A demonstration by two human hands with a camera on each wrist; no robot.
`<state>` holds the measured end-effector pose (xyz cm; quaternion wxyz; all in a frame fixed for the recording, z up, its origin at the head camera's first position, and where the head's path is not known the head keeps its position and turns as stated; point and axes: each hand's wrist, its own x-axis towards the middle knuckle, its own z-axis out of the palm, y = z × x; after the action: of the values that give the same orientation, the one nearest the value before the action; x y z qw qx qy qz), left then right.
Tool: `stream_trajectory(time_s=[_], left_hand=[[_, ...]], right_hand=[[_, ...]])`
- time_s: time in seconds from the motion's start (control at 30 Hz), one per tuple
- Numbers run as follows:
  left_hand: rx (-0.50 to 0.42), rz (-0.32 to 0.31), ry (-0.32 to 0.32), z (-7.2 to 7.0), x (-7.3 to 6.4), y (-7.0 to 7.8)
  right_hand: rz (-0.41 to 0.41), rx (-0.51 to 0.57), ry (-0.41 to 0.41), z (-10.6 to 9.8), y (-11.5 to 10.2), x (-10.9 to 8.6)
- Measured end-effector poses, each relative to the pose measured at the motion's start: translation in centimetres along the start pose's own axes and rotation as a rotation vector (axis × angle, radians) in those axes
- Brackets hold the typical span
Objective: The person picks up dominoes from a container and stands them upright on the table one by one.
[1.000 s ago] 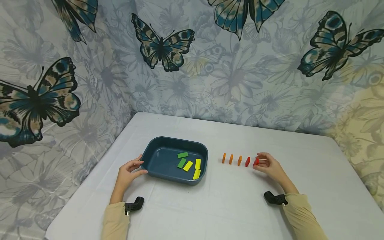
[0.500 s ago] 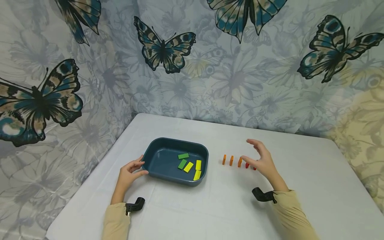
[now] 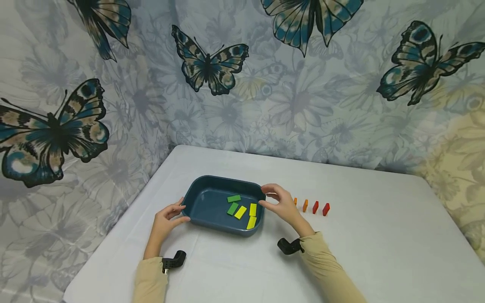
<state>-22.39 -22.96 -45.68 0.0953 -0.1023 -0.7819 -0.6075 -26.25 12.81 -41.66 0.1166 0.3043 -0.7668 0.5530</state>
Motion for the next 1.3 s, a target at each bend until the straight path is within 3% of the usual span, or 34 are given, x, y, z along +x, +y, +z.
stream_trajectory(time_s=[0.17, 0.37, 0.47, 0.67, 0.8, 1.0, 1.3], left_hand=[[-0.004, 0.022, 0.011, 0.0, -0.2, -0.6], [-0.009, 0.036, -0.012, -0.5, 0.6, -2.2], [-0.006, 0.015, -0.011, -0.6, 0.7, -2.5], [-0.022, -0.004, -0.013, -0.3, 0.5, -1.2], [-0.013, -0.016, -0.006, -0.2, 0.2, 0.0], [-0.002, -0.004, 0.000, -0.3, 0.1, 0.1], [-0.003, 0.002, 0.004, -0.1, 0.3, 0.0]], right_hand=[[0.022, -0.036, -0.130, 2.0, 2.4, 0.8], [-0.006, -0.329, -0.429, 3.8, 2.3, 2.9], [-0.016, -0.449, -0.522, 4.7, 2.3, 3.7], [0.044, -0.580, -0.536, 5.5, 2.3, 3.7], [0.028, -0.648, -0.562, 5.7, 2.3, 3.6], [-0.040, -0.776, -0.663, 6.1, 2.0, 3.7], [-0.058, -0.871, -0.752, 6.3, 2.0, 4.0]])
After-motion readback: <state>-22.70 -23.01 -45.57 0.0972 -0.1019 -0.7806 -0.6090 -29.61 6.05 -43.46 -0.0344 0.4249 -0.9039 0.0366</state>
